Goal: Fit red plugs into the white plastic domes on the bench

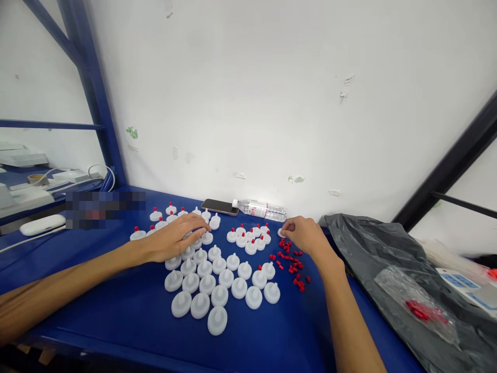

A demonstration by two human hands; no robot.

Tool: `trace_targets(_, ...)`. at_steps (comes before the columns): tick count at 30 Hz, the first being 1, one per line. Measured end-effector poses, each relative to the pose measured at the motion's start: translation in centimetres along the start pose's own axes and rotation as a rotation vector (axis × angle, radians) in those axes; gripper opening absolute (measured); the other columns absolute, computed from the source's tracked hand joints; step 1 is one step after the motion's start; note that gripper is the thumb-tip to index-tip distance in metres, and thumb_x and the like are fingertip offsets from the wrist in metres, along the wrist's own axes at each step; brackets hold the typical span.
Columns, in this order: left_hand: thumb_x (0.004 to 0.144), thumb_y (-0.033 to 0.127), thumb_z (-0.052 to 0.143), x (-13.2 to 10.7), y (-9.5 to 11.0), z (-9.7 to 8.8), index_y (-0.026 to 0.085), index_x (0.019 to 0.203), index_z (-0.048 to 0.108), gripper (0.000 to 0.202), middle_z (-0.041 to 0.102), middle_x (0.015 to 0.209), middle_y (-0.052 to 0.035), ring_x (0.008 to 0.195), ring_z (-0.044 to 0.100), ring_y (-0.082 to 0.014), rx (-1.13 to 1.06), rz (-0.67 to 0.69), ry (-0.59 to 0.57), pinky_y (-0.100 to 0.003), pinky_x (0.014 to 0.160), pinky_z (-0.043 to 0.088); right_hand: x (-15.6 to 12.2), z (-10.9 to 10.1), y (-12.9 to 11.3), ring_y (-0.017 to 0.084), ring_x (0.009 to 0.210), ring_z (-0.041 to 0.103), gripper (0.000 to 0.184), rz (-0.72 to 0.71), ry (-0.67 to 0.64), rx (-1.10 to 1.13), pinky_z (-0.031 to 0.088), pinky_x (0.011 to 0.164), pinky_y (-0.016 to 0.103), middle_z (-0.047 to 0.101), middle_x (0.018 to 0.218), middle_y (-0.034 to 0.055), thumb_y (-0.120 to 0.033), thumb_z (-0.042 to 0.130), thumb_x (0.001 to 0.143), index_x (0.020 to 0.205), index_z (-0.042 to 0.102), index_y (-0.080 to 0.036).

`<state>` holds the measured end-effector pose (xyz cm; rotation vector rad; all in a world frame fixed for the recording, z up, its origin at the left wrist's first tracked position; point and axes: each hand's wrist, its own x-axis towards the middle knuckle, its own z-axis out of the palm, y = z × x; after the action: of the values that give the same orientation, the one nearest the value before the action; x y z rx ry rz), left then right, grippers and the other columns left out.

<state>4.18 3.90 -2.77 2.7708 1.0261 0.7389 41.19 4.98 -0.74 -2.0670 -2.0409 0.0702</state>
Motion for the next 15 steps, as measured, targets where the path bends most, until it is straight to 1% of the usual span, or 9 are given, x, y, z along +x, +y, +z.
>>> trace_targets(3,0.107,0.029,0.037,0.0,0.1,0.2,0.018,0.113,0.069,0.035,0.073,0.114,-0.0096,0.108,0.064,-0.0273,-0.006,-0.010,-0.002,-0.042,0.098,0.047,0.3,0.5,0.3,0.018,0.078,0.070,0.007,-0.015,-0.090,0.005,0.048,0.072,0.028,0.077,0.086,0.0025,-0.026,0.072,0.082,0.085,0.078,-0.024)
trace_targets(5,0.105,0.030,0.041,0.0,0.2,0.2,0.018,0.110,0.070,0.032,0.073,0.111,-0.0103,0.105,0.064,-0.0279,-0.010,-0.023,0.002,-0.042,0.095,0.048,0.5,0.9,0.4,0.017,0.079,0.069,0.006,-0.022,-0.135,-0.005,0.050,0.075,0.029,0.077,0.087,0.0030,-0.026,0.074,0.082,0.086,0.077,-0.022)
trace_targets(7,0.103,0.030,0.046,0.0,0.3,0.2,0.017,0.107,0.071,0.028,0.073,0.108,-0.0113,0.102,0.065,-0.0291,-0.013,-0.042,0.012,-0.043,0.092,0.049,0.7,1.3,0.6,0.017,0.082,0.069,0.012,-0.036,-0.179,-0.026,0.054,0.080,0.033,0.075,0.090,0.0029,-0.031,0.074,0.087,0.091,0.074,-0.020)
trace_targets(10,0.100,0.029,0.051,0.1,0.5,0.2,0.018,0.103,0.071,0.024,0.073,0.103,-0.0110,0.099,0.066,-0.0299,-0.018,-0.057,0.022,-0.043,0.089,0.050,0.8,1.7,0.8,0.016,0.089,0.068,0.022,-0.058,-0.235,-0.066,0.057,0.085,0.037,0.072,0.100,0.0032,-0.039,0.066,0.096,0.100,0.070,-0.018)
trace_targets(13,0.098,0.026,0.054,0.2,0.4,0.2,0.020,0.099,0.072,0.019,0.075,0.096,-0.0086,0.094,0.067,-0.0291,-0.025,-0.058,0.031,-0.041,0.086,0.049,0.8,2.0,0.9,0.017,0.094,0.067,0.024,-0.073,-0.262,-0.093,0.058,0.085,0.037,0.070,0.110,0.0050,-0.039,0.062,0.098,0.108,0.068,-0.018)
trace_targets(15,0.097,0.026,0.057,0.3,0.3,0.3,0.021,0.096,0.073,0.018,0.075,0.094,-0.0074,0.091,0.067,-0.0285,-0.028,-0.054,0.037,-0.040,0.084,0.049,0.9,2.2,1.0,0.017,0.095,0.067,0.024,-0.081,-0.268,-0.100,0.058,0.085,0.037,0.069,0.112,0.0054,-0.039,0.062,0.099,0.110,0.067,-0.019)
